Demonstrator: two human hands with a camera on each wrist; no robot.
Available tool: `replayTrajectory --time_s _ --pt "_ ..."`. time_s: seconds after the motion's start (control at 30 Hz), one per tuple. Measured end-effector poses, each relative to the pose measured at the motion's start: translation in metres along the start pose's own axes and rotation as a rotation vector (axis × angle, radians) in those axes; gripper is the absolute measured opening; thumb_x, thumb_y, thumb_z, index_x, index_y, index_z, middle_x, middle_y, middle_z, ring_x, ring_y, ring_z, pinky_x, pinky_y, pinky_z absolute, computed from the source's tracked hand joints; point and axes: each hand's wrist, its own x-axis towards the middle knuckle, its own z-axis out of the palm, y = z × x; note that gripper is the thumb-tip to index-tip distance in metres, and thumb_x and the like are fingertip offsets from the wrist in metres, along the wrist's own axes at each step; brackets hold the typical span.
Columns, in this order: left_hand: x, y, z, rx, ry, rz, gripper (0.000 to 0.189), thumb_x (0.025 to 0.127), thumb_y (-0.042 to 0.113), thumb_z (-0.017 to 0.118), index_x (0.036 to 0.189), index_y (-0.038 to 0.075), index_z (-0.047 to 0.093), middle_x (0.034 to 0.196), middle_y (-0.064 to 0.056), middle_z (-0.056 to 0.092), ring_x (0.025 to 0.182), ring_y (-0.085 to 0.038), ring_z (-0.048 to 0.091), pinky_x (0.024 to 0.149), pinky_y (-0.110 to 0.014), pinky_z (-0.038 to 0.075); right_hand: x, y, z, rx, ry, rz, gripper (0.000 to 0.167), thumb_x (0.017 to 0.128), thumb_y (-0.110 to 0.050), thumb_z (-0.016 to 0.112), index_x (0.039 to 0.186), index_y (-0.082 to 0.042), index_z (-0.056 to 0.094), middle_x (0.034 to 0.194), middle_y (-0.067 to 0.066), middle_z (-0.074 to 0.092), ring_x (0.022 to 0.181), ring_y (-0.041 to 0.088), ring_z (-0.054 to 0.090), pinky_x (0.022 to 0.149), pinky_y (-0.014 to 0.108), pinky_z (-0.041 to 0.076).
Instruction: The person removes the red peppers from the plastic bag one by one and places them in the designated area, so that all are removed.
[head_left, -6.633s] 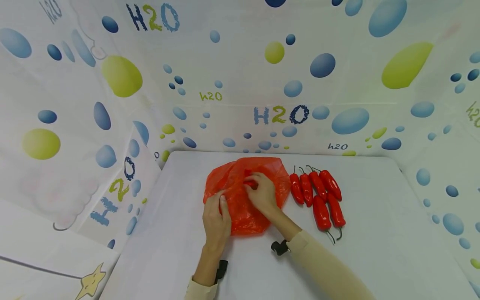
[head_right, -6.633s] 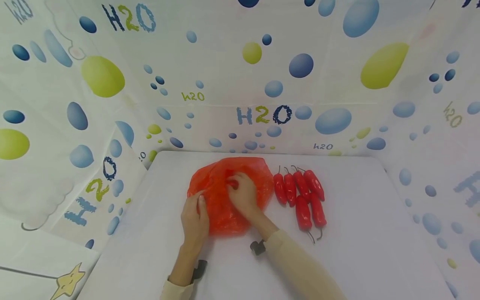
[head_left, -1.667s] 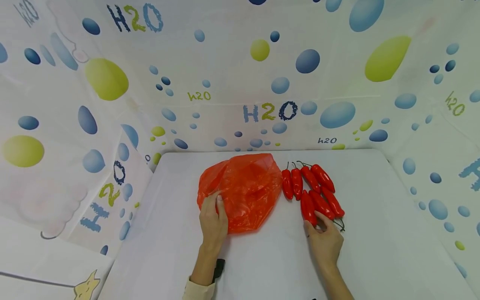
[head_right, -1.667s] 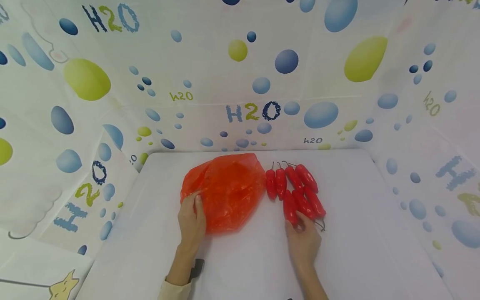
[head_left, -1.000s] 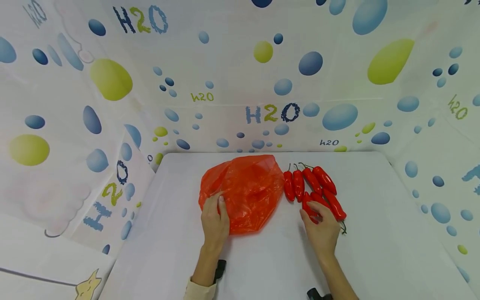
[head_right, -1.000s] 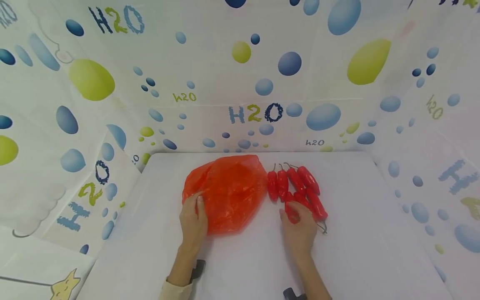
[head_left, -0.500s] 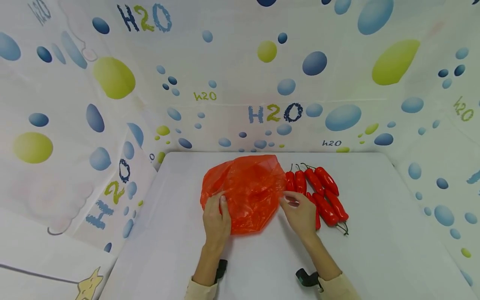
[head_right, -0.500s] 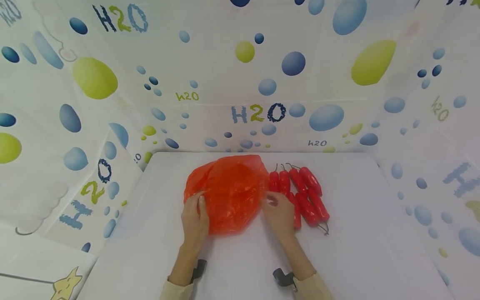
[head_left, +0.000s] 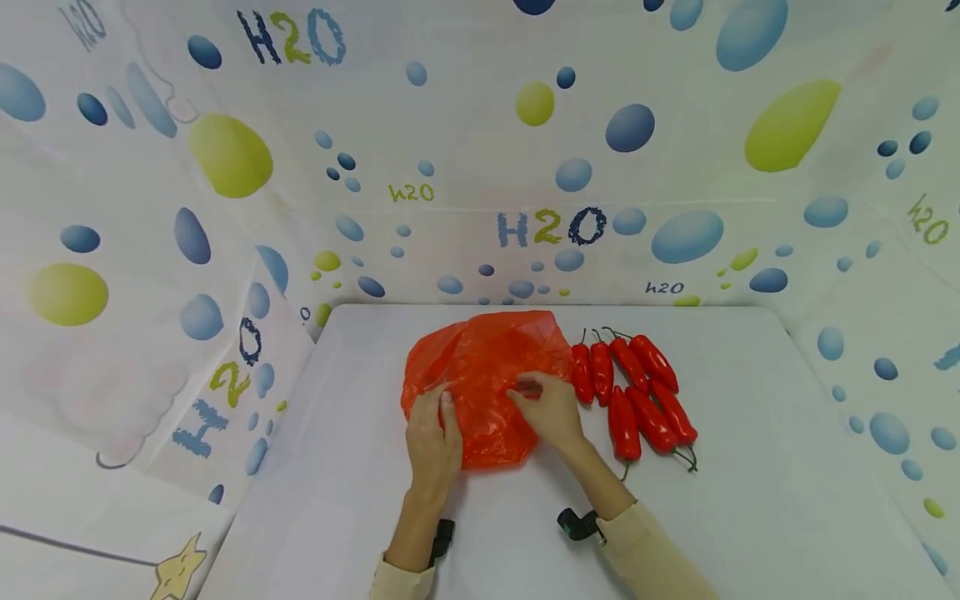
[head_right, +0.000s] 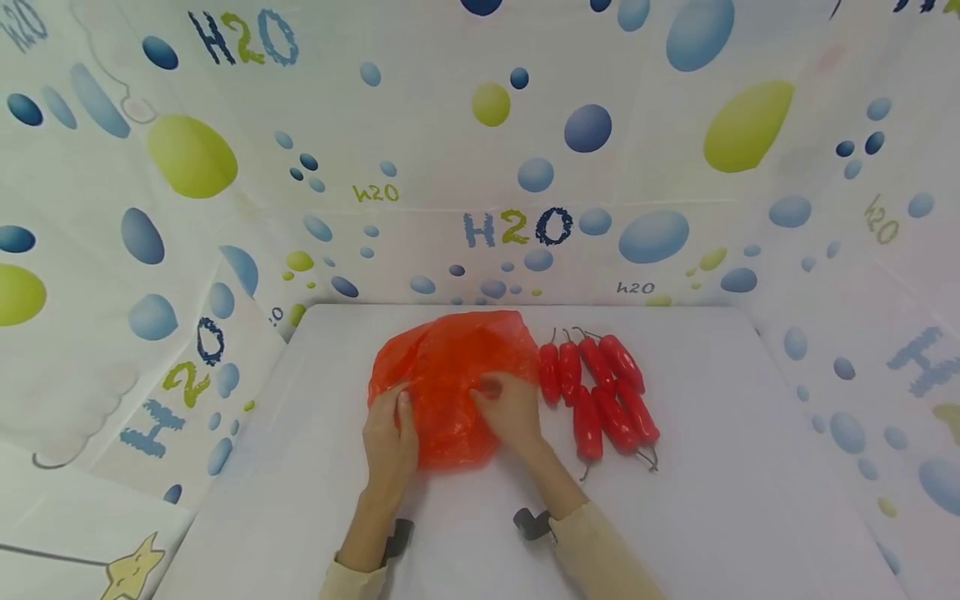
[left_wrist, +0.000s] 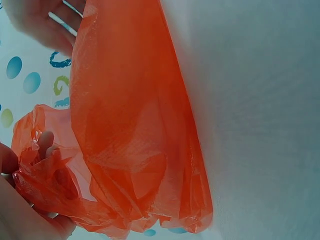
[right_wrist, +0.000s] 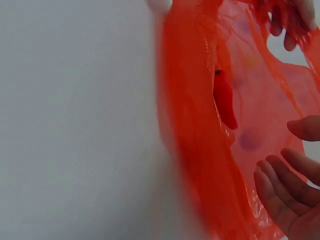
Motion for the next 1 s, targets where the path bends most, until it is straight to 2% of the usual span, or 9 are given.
replayTrajectory --time_s 0.2,0.5,0.6,0.73,0.83,1.0 --pt "-0.002 -0.002 0.000 -0.004 0.002 0.008 0.023 0.108 0.013 0.057 0.124 0.004 0.069 0.113 -0.009 0.072 0.098 -0.023 0.067 0.089 -0.044 0.061 0.011 -0.004 0.018 -0.059 -0.127 -0.022 0.036 0.092 -0.022 0.081 0.125 -0.008 0.074 0.114 0.004 0.076 0.101 0.021 0.072 0.087 0.036 0.062" --pt "-0.001 0.002 0.000 -0.007 -0.011 0.003 0.025 0.108 0.017 0.056 0.125 0.004 0.069 0.114 -0.010 0.072 0.100 -0.023 0.066 0.093 -0.041 0.060 0.022 -0.011 0.036 -0.156 -0.189 -0.073 0.039 0.094 -0.024 0.079 0.128 -0.007 0.070 0.121 0.007 0.074 0.106 0.024 0.071 0.090 0.039 0.061" --pt "0.000 0.001 0.001 -0.009 -0.010 0.007 0.024 0.108 0.015 0.057 0.125 0.005 0.069 0.113 -0.009 0.072 0.100 -0.023 0.066 0.091 -0.042 0.060 0.026 -0.013 0.041 -0.186 -0.207 -0.077 0.035 0.093 -0.025 0.079 0.123 -0.008 0.070 0.116 0.006 0.074 0.101 0.022 0.070 0.088 0.037 0.062" --pt "-0.001 -0.001 0.002 -0.002 -0.003 0.019 0.022 0.107 0.011 0.058 0.125 0.005 0.069 0.113 -0.007 0.072 0.099 -0.022 0.066 0.090 -0.040 0.061 0.032 -0.020 0.044 -0.186 -0.238 -0.098 0.027 0.092 -0.023 0.079 0.114 -0.009 0.069 0.102 0.003 0.073 0.087 0.018 0.068 0.082 0.035 0.063" --pt "-0.001 -0.001 0.003 0.001 0.001 0.021 0.022 0.107 0.011 0.058 0.125 0.006 0.069 0.114 -0.007 0.072 0.100 -0.021 0.066 0.090 -0.041 0.060 0.038 -0.024 0.046 -0.188 -0.258 -0.123 0.027 0.091 -0.018 0.078 0.114 -0.009 0.067 0.093 0.002 0.071 0.080 0.016 0.067 0.079 0.035 0.063" --pt "-0.002 -0.002 0.003 -0.006 0.001 0.015 0.022 0.108 0.012 0.056 0.124 0.005 0.069 0.113 -0.008 0.072 0.100 -0.022 0.067 0.091 -0.043 0.060 0.048 -0.023 0.053 -0.198 -0.308 -0.209 0.032 0.094 -0.018 0.077 0.123 -0.011 0.064 0.102 0.000 0.072 0.090 0.017 0.068 0.088 0.037 0.061"
